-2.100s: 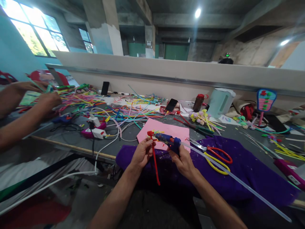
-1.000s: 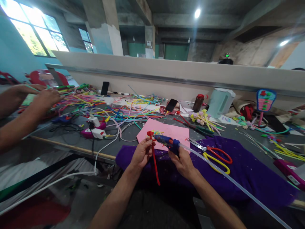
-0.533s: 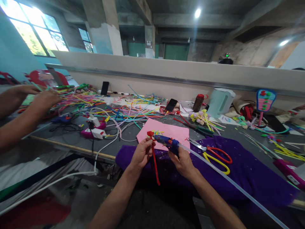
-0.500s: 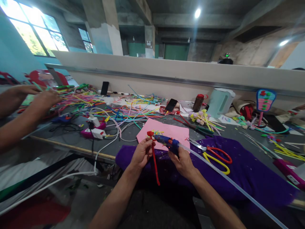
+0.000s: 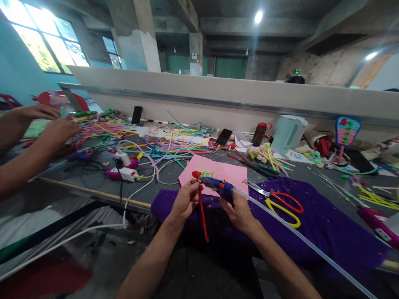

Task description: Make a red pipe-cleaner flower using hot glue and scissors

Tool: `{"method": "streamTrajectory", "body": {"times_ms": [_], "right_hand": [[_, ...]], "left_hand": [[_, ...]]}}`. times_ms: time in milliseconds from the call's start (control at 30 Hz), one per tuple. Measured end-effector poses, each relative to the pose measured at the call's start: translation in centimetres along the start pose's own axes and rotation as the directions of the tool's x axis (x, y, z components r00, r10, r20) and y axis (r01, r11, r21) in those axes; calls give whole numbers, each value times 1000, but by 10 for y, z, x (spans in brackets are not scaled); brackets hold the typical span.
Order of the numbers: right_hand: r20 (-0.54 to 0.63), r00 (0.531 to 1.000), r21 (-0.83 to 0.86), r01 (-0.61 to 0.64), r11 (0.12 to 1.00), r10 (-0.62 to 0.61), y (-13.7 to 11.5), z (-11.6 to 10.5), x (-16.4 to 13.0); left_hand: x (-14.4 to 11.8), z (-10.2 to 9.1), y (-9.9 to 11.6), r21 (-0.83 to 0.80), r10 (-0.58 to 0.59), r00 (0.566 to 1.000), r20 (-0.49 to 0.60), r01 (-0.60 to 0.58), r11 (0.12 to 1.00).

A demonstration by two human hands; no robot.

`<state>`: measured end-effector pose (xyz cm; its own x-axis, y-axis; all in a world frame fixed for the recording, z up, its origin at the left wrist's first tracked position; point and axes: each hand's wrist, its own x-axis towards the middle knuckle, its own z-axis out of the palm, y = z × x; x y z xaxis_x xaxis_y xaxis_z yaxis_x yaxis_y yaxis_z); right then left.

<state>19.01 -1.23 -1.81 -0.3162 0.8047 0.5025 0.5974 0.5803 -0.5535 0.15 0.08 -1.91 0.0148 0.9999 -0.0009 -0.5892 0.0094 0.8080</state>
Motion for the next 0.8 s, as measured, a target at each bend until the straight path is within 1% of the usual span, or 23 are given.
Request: {"method": "streamTrajectory", "body": {"times_ms": [233, 433, 667, 800], "right_hand": [[-30, 999, -28, -19, 999, 18, -1, 0, 1], [9, 1000, -18, -23, 1000, 23, -1, 0, 1], [-12, 1000, -11, -14, 1000, 14, -1, -1, 0], [2, 1000, 0, -16, 1000, 16, -4, 0, 1]], "left_hand": [[0, 0, 1, 3, 12, 1000, -3, -12, 1000], [0, 0, 0, 1, 6, 1000, -1, -6, 1000], [0, 0, 1, 3, 5, 1000, 2, -5, 1000], [0, 0, 1, 6, 4, 1000, 6, -4, 1000]]}}
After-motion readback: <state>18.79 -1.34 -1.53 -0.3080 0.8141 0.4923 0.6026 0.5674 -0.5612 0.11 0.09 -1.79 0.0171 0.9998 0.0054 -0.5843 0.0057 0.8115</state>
